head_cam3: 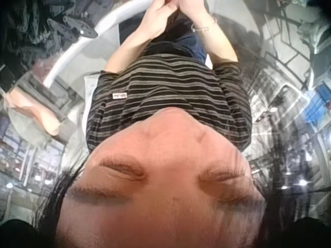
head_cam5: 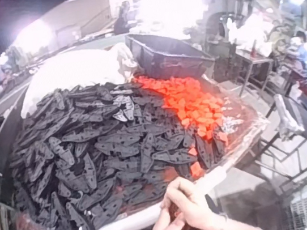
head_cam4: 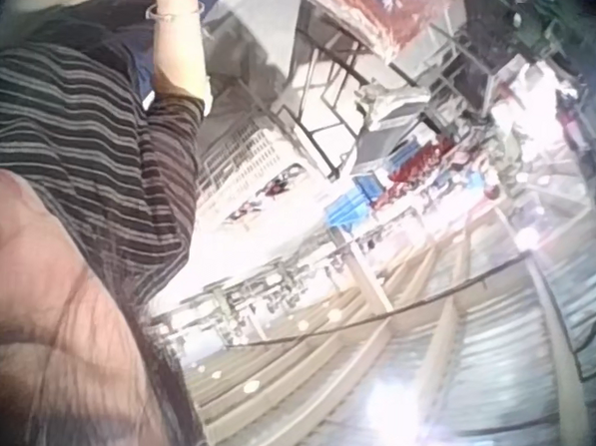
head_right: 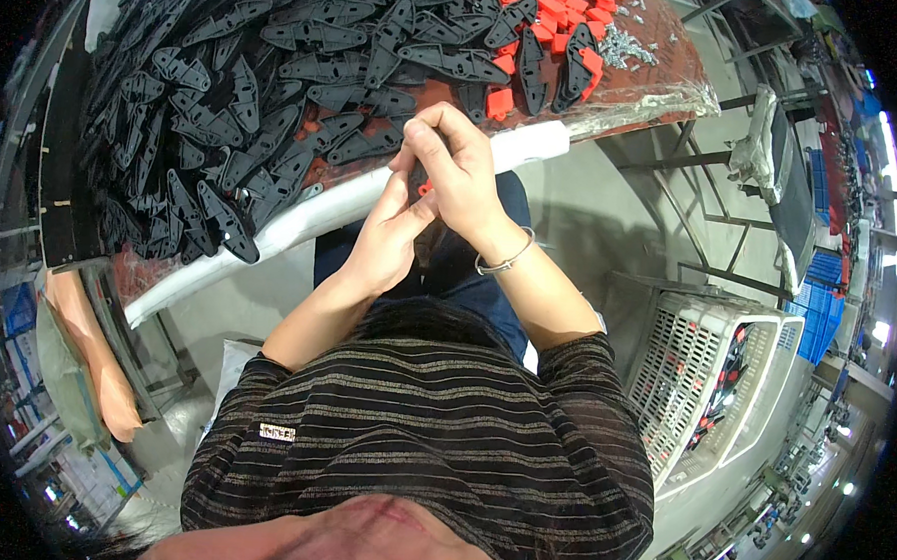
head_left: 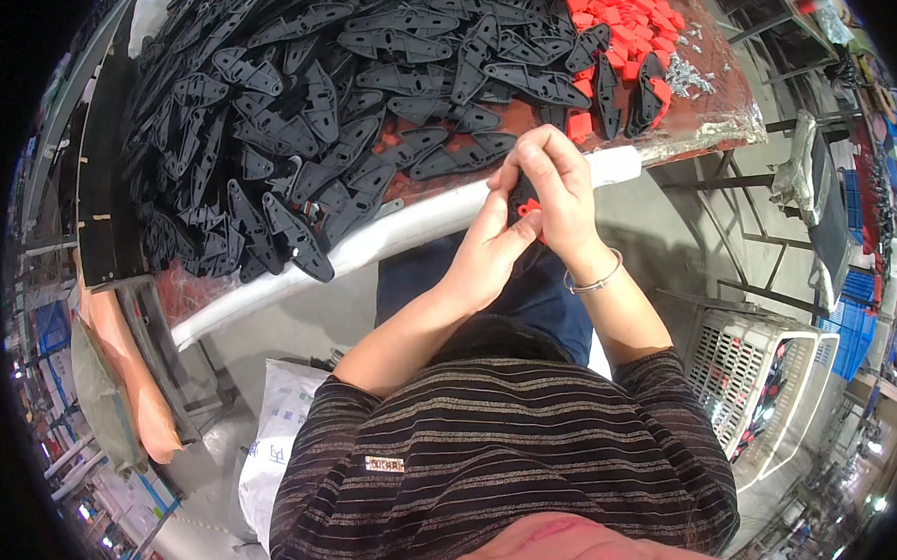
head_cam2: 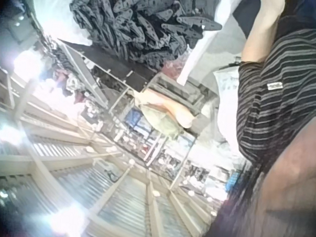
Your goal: The person repeatedly picks up black plastic components and red plastic components from a table, snaps them together by hand, and places the assembled units back on the table. The process is repeated continuously.
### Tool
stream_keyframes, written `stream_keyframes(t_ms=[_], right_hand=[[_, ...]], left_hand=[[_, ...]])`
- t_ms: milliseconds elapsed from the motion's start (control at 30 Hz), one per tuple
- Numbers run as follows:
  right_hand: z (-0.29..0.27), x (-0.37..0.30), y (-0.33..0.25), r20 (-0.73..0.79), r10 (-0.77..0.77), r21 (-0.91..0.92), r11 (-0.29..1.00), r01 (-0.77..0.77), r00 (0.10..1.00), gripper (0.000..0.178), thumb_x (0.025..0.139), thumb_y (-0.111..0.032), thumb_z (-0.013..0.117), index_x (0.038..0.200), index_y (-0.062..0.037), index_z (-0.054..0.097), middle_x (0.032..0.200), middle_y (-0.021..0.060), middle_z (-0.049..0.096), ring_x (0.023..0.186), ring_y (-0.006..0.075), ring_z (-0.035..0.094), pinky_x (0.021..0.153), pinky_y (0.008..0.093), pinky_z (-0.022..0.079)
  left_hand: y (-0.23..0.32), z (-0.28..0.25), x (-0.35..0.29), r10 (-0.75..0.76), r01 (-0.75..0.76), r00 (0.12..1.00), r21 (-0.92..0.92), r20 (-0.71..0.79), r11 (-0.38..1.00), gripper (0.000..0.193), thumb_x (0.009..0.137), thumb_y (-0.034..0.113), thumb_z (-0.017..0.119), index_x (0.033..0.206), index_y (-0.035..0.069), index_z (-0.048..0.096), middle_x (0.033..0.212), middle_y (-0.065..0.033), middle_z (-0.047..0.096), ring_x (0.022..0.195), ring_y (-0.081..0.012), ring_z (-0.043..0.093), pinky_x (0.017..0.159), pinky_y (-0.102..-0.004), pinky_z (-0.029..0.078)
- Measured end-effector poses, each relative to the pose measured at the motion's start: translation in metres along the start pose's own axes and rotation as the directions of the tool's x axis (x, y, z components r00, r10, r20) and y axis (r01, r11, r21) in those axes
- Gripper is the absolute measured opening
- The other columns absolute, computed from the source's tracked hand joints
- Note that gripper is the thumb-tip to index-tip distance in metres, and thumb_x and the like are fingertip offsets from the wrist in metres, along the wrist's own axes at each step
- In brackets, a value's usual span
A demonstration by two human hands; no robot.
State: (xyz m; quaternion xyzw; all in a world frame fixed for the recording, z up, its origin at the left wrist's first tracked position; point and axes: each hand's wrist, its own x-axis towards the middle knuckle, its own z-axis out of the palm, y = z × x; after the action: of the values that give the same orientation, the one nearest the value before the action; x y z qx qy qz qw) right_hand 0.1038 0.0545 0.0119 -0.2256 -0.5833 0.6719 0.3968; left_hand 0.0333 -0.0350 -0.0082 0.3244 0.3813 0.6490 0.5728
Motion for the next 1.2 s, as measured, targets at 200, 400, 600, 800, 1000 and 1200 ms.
stream_keyframes(t_ms=[200, 400, 600, 800, 1000, 1200], right_hand=[[-0.03, -0.001, -0.02, -0.026, 0.048, -0.302, 0.952, -0.053, 0.999, 0.024, 0.084, -0.007, 0.06, 0.106, -0.0002, 0.056, 0.089, 0.0023, 0.061, 0.082, 0.0087, 0.057, 0.072, 0.0222, 0.046], [-0.132, 0.054, -0.047, -0.318, -0.106, -0.409, 0.912, -0.036, 0.942, 0.024, 0.084, -0.008, 0.061, 0.107, 0.0017, 0.06, 0.094, 0.0058, 0.065, 0.084, 0.0089, 0.06, 0.075, 0.0227, 0.048], [-0.231, 0.124, -0.023, -0.367, -0.182, -0.727, 0.668, -0.159, 0.912, 0.027, 0.079, -0.018, 0.065, 0.099, 0.0006, 0.066, 0.09, 0.0133, 0.068, 0.083, 0.0167, 0.065, 0.074, 0.0267, 0.049], [-0.231, 0.139, -0.027, -0.133, -0.425, -0.991, 0.05, -0.124, 0.896, 0.033, 0.075, -0.037, 0.064, 0.093, -0.0102, 0.069, 0.09, 0.0142, 0.066, 0.087, 0.033, 0.061, 0.084, 0.0415, 0.045], [-0.197, 0.162, -0.09, -0.023, -0.473, -1.0, 0.013, -0.019, 0.881, 0.027, 0.073, -0.028, 0.064, 0.089, -0.0067, 0.067, 0.09, 0.0173, 0.064, 0.092, 0.0308, 0.06, 0.083, 0.0386, 0.046], [-0.163, 0.161, -0.132, 0.042, -0.45, -0.999, 0.004, 0.049, 0.892, 0.021, 0.072, -0.023, 0.058, 0.083, -0.0055, 0.066, 0.085, 0.016, 0.065, 0.084, 0.0321, 0.062, 0.077, 0.0408, 0.049]], left_hand=[[0.004, -0.003, 0.012, -0.07, 0.069, 0.998, -0.075, -0.004, 0.995, 0.049, 0.09, 0.005, 0.052, 0.133, -0.001, 0.03, 0.126, -0.0085, 0.041, 0.115, -0.014, 0.041, 0.098, -0.0284, 0.035], [0.005, -0.007, 0.024, 0.078, -0.093, 0.995, 0.338, 0.058, 0.936, 0.05, 0.087, 0.005, 0.058, 0.131, 0.003, 0.036, 0.119, -0.0075, 0.045, 0.11, -0.0135, 0.043, 0.091, -0.0271, 0.04], [0.008, 0.025, 0.014, -0.108, 0.032, 0.96, 0.279, 0.26, 0.96, 0.036, 0.086, 0.008, 0.057, 0.119, 0.002, 0.047, 0.116, -0.0073, 0.051, 0.109, -0.0149, 0.047, 0.09, -0.0282, 0.042], [-0.007, 0.09, 0.011, -0.036, -0.176, 0.848, 0.345, 0.529, 0.922, 0.052, 0.086, 0.025, 0.059, 0.129, 0.001, 0.041, 0.126, -0.0137, 0.044, 0.118, -0.0242, 0.044, 0.098, -0.0351, 0.038], [-0.008, 0.148, -0.009, -0.077, 0.086, 0.809, 0.012, 0.583, 0.996, 0.077, 0.082, 0.031, 0.065, 0.138, -0.001, 0.021, 0.126, -0.018, 0.037, 0.119, -0.0253, 0.039, 0.099, -0.0359, 0.036], [0.058, 0.119, -0.011, -0.493, 0.64, 0.34, 0.187, 0.801, 0.745, 0.029, 0.087, 0.029, 0.059, 0.103, 0.005, 0.055, 0.077, 0.0045, 0.051, 0.065, -0.0026, 0.043, 0.052, -0.0215, 0.035]])
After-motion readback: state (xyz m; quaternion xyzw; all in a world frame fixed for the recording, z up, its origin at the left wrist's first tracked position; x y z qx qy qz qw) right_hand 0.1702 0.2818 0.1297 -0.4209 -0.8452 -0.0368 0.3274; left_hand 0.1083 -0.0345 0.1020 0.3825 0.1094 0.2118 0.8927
